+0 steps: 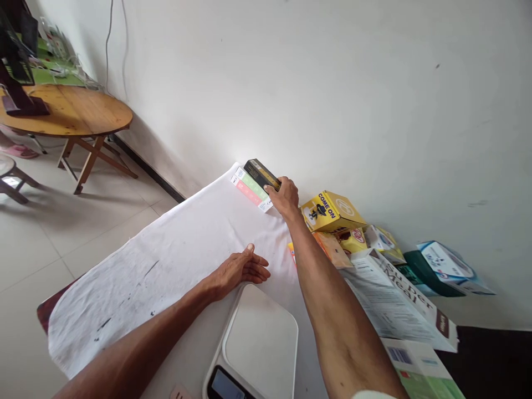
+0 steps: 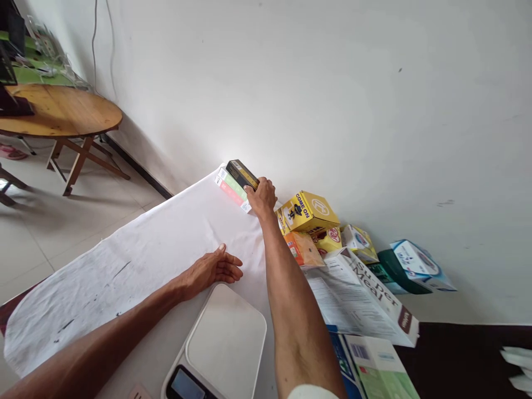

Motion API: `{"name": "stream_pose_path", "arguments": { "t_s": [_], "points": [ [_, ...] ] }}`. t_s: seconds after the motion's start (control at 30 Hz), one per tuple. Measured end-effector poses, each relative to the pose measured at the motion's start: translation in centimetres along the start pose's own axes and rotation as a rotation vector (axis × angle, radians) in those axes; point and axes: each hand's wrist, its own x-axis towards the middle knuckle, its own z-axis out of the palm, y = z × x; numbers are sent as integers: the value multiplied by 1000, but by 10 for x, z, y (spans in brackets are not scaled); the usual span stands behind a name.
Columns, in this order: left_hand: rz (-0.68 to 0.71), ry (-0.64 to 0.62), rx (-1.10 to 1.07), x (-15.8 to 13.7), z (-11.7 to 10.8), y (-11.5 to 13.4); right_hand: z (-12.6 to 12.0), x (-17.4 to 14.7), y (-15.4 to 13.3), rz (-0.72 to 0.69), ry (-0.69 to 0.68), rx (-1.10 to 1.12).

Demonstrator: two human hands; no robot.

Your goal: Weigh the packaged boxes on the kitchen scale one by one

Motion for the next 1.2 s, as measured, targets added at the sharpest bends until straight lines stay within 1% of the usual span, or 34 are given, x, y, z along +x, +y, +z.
{"name": "stream_pose_path", "arguments": {
  "t_s": [0.13, 0.23, 0.3, 0.37, 0.43, 0.5, 0.57, 0.6, 0.67, 0.73, 0.8, 0.87, 0.9, 0.97, 1.03, 1.1, 1.2],
  "points": [
    [4, -6, -9, -1, -1, 0, 0, 7, 3, -17, -25, 1],
    [0, -3, -3, -1, 0, 1, -4, 5, -1, -14, -21, -5],
    [-9, 3, 4, -1, 1, 2, -10, -2, -7, -6, 2, -18],
    [-22, 8, 8, 0, 0, 2, -20, -17, -14, -11, 52, -38],
    [-30, 13, 17, 1, -1, 1, -32, -44, -20, -72, 115, -44],
    [-39, 19, 32, 2, -3, 0, -45, -85, -24, -190, 158, -26],
    [-36, -12, 46, 3, -5, 0, -58, -137, -23, -298, 176, 1],
    [-29, -19, 50, 3, -5, 0, -66, -165, -20, -324, 193, -1],
    [-20, -31, 75, 1, -5, 1, -85, -223, -8, -332, 251, -41],
    [-31, -15, 106, -1, -3, 4, -109, -275, 12, -262, 329, -136],
    [-37, 4, 127, -4, 0, 7, -135, -316, 41, -153, 435, -269],
    [-39, 21, 141, -6, 3, 10, -160, -346, 73, 16, 473, -413],
    [-38, 29, 145, -7, 4, 11, -169, -357, 88, 118, 449, -470],
    [-35, 39, 145, -8, 6, 12, -182, -374, 115, 313, 339, -510],
    [-26, 38, 135, -9, 6, 12, -185, -385, 134, 437, 229, -454],
    [-17, 39, 125, -11, 7, 12, -184, -391, 143, 475, 190, -370],
    [-13, 48, 120, -13, 7, 12, -183, -393, 140, 446, 256, -302]
  ]
}}
